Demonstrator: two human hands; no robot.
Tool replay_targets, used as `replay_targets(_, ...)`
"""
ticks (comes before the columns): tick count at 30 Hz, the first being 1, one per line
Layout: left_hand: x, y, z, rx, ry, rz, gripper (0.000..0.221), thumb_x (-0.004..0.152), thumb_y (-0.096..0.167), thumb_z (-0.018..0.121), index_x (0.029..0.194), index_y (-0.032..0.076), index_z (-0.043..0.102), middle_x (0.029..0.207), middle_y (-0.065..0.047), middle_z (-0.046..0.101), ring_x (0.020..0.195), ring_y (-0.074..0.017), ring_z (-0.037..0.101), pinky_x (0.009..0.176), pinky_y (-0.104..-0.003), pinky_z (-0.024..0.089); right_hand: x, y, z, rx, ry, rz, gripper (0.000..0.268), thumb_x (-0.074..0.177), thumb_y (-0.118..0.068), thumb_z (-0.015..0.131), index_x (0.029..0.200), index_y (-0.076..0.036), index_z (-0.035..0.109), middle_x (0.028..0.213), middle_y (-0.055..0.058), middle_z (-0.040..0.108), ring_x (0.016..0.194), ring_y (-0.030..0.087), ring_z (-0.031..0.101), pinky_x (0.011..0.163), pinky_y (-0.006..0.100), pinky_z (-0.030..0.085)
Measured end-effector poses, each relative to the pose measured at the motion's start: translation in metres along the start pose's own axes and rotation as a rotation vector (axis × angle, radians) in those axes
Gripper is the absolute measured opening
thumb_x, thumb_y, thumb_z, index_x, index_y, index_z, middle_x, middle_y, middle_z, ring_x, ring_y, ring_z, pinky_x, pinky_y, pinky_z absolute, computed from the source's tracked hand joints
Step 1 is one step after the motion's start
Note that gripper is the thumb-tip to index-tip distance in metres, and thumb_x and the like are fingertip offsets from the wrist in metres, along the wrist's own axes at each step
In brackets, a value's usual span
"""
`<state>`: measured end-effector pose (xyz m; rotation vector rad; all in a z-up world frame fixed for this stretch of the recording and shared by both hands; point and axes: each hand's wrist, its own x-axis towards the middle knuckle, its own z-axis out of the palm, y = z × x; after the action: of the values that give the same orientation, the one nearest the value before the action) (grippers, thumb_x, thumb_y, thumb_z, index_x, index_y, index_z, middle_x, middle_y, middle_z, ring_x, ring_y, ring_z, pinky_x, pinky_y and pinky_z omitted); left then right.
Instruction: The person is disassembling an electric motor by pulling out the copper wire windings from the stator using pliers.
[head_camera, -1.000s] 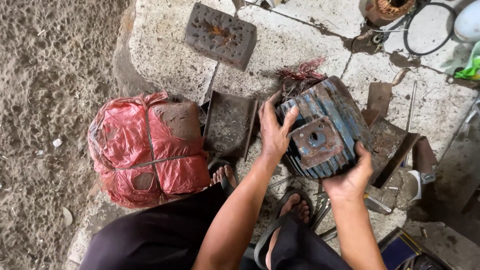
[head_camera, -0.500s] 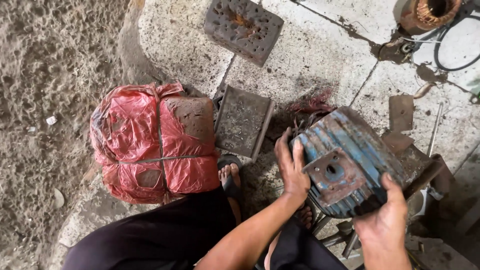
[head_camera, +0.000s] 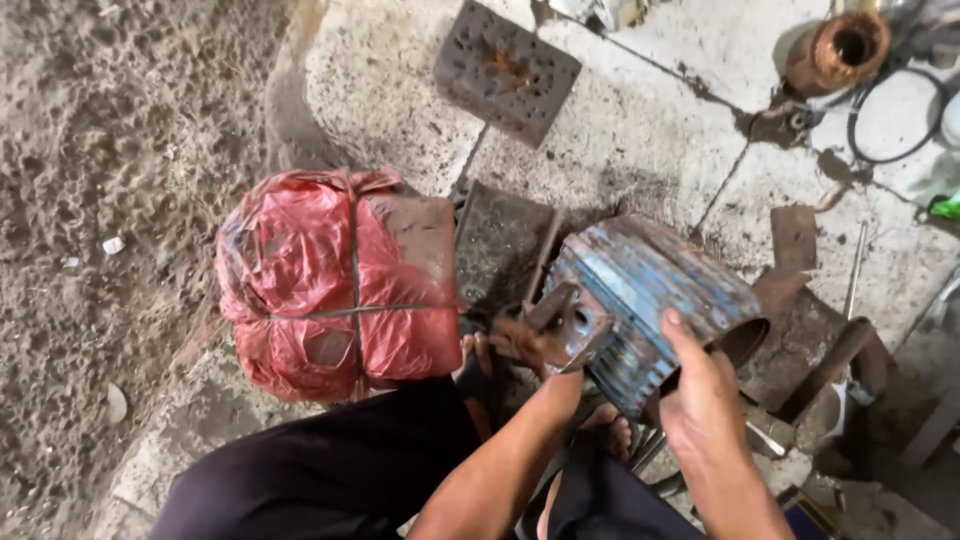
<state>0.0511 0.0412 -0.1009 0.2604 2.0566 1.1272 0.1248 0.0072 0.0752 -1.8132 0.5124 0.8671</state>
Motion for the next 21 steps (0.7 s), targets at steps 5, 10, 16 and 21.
replay_targets(5,0.009,-0.007,-0.02,0.642,-0.011,0.689,0.046,0.088,0.06,0.059,0.118,0.027,0.069,0.104,0.0,0.071,0.105,-0.0309,0.064,0.094,-0.05,0.043,0.007,0.035,-0.007,-0.046,-0.051,-0.154,0.091,0.084,-0.031,0.084,0.145,0.016,0.035,0.149,0.038,0.032,0.147,0.041,0.026,0.117,0.065,0.01)
replay_targets(10,0.049,-0.025,-0.017,0.588,-0.311,0.673,0.027,0.099,0.048,0.045,0.112,0.031,0.062,0.108,0.011,0.058,0.108,-0.0176,0.061,0.094,-0.041,0.045,0.003,0.03,-0.004,-0.074,-0.043,-0.198,0.079,0.082,-0.027,0.086,0.141,0.009,0.047,0.144,0.03,0.044,0.141,0.033,0.035,0.118,0.059,0.018)
replay_targets(16,0.141,-0.056,0.004,0.662,-0.59,0.228,0.036,0.098,0.055,0.059,0.11,0.026,0.076,0.108,-0.001,0.076,0.107,-0.0266,0.071,0.09,-0.041,0.051,0.007,0.014,-0.008,0.015,-0.108,-0.084,0.094,0.091,-0.05,0.07,0.157,0.002,0.028,0.164,0.032,0.015,0.154,0.044,0.009,0.121,0.064,0.005)
replay_targets(21,0.004,0.138,-0.029,0.498,-0.738,0.331,0.059,0.098,0.046,0.06,0.129,-0.005,0.065,0.127,-0.033,0.065,0.129,-0.0484,0.056,0.11,-0.057,0.041,0.012,0.011,-0.016,0.073,-0.117,-0.064,0.079,0.097,-0.048,0.063,0.157,-0.007,0.033,0.168,0.022,0.018,0.156,0.038,0.013,0.125,0.058,0.012)
